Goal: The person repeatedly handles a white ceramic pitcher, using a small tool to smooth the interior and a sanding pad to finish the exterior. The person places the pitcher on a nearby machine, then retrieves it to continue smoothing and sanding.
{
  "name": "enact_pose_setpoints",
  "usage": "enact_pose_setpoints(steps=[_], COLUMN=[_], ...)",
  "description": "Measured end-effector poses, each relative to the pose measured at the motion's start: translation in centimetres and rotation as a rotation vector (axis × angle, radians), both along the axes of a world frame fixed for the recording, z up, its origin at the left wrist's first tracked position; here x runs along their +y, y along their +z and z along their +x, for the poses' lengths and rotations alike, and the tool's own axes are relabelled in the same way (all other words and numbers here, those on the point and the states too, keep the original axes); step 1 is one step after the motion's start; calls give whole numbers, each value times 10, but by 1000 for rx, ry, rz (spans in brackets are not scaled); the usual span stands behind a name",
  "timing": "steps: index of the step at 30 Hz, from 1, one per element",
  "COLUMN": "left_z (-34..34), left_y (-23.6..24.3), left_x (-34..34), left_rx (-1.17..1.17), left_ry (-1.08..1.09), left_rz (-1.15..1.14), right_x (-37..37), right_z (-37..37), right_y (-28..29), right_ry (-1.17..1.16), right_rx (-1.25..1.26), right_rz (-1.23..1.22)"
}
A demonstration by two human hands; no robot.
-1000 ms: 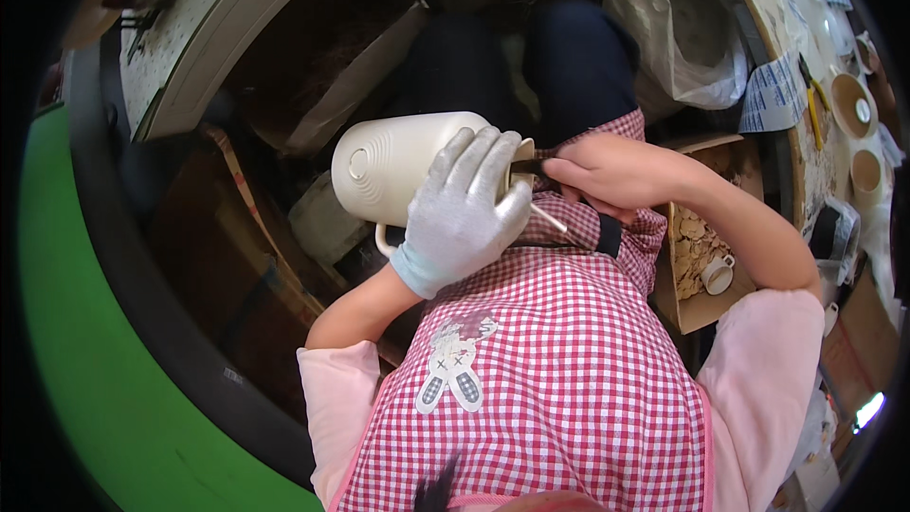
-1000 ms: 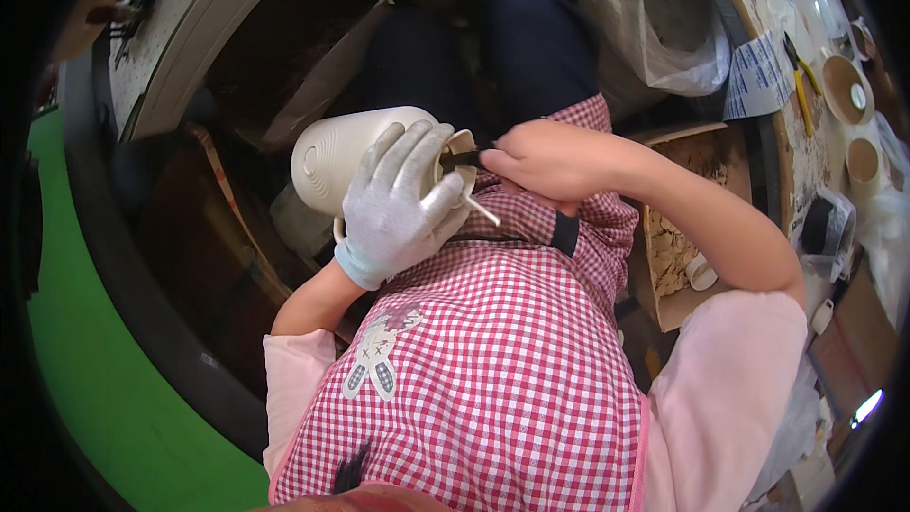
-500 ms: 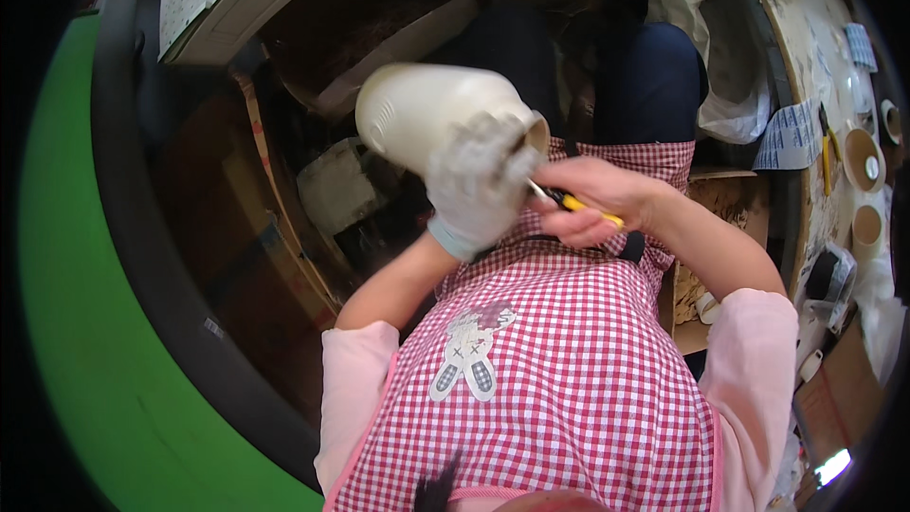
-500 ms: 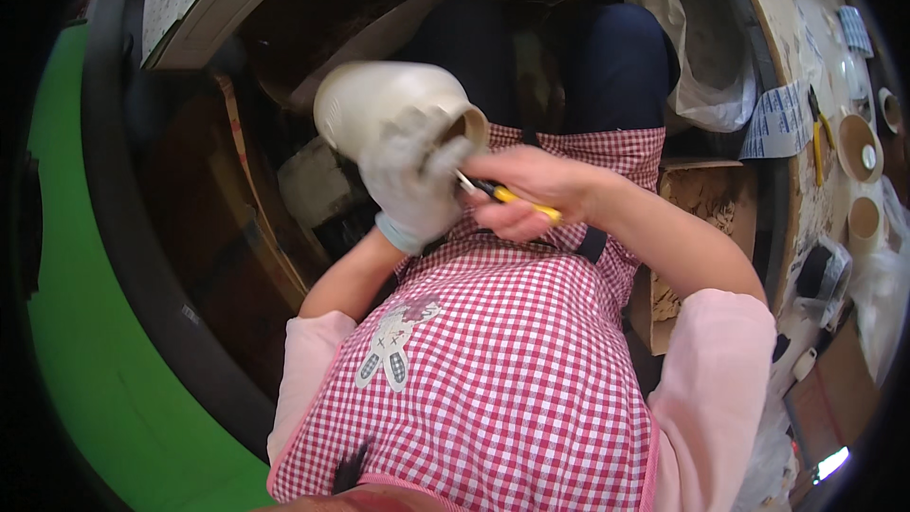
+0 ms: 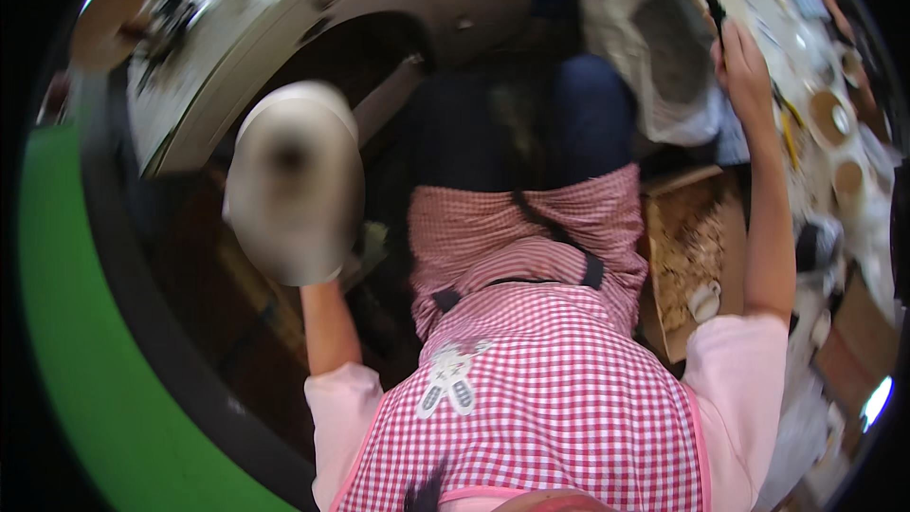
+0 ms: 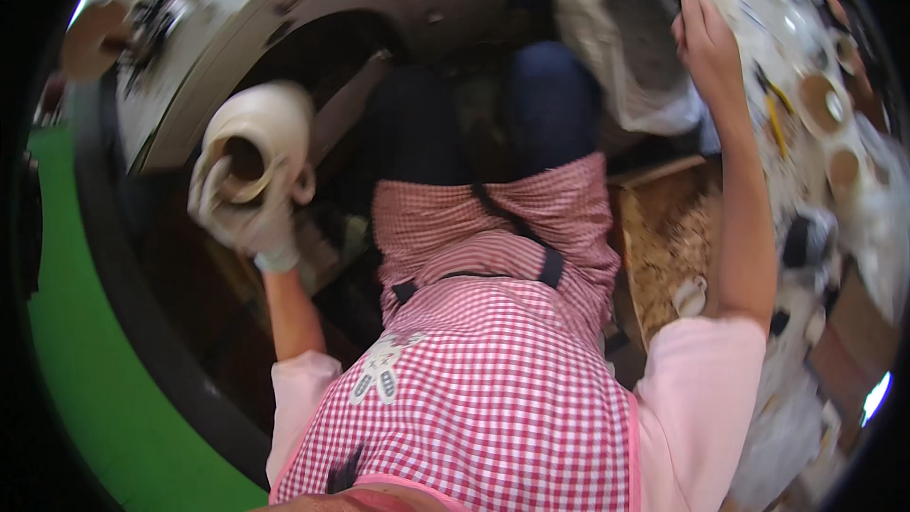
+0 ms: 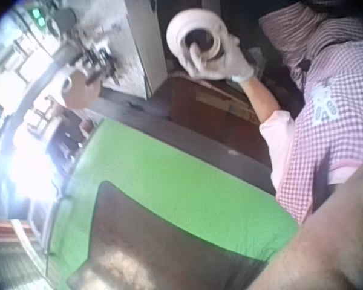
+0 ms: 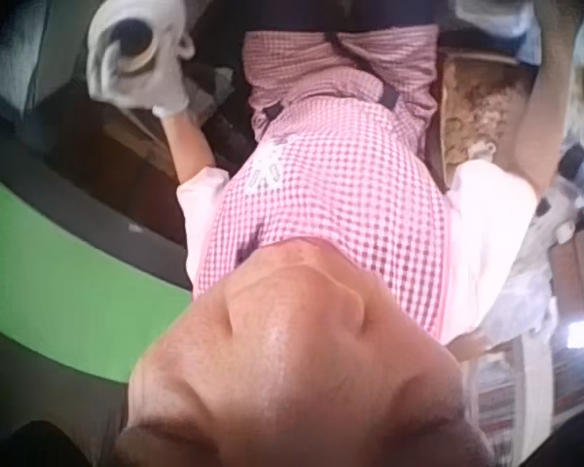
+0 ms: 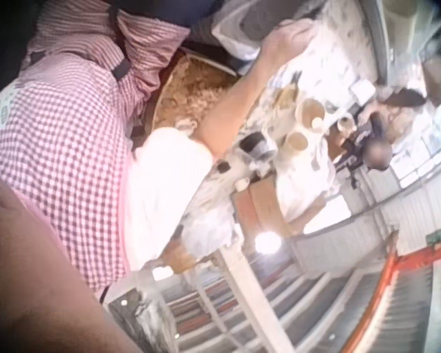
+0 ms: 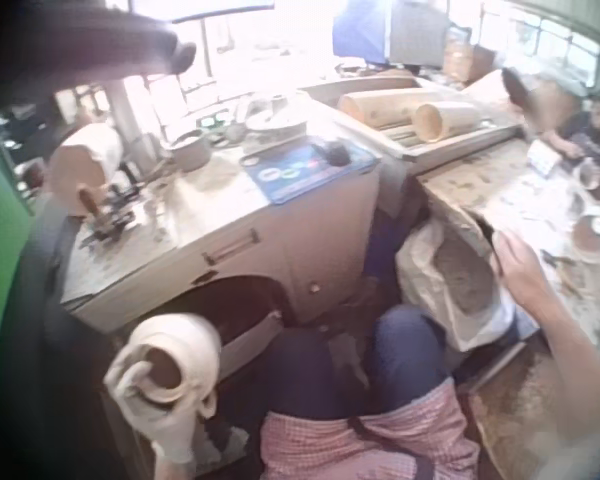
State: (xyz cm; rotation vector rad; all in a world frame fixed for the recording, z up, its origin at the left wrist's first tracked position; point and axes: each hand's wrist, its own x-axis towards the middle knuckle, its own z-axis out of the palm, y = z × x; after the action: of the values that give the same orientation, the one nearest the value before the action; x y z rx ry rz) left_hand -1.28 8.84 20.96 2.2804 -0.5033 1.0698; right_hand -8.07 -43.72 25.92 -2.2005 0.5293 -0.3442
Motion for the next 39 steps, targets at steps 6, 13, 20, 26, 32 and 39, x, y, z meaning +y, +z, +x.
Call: enact_pose_setpoints(steps=[6, 13, 20, 26, 32, 39], left_z=[-14, -30, -24, -24, -28, -50], left_y=[45, 80, 84, 87, 83, 91], left_x=[17, -15, -43, -46, -40, -26], left_rx=[303, 532, 519, 521, 530, 616], left_ry=[-90, -81, -132, -120, -237, -447], left_rz=[-422, -615, -489, -512, -512, -428], right_x=[-185, -96, -135, -152, -152, -106], right_z=[-4, -3, 41, 22, 27, 17], right_y=[-30, -79, -305, -337, -334, -243], right_ry=[-321, -1, -37, 31, 78, -129], right_rx=[436, -193, 525, 275, 518, -104], right_rz=[-1189, -419, -618, -475, -450, -392])
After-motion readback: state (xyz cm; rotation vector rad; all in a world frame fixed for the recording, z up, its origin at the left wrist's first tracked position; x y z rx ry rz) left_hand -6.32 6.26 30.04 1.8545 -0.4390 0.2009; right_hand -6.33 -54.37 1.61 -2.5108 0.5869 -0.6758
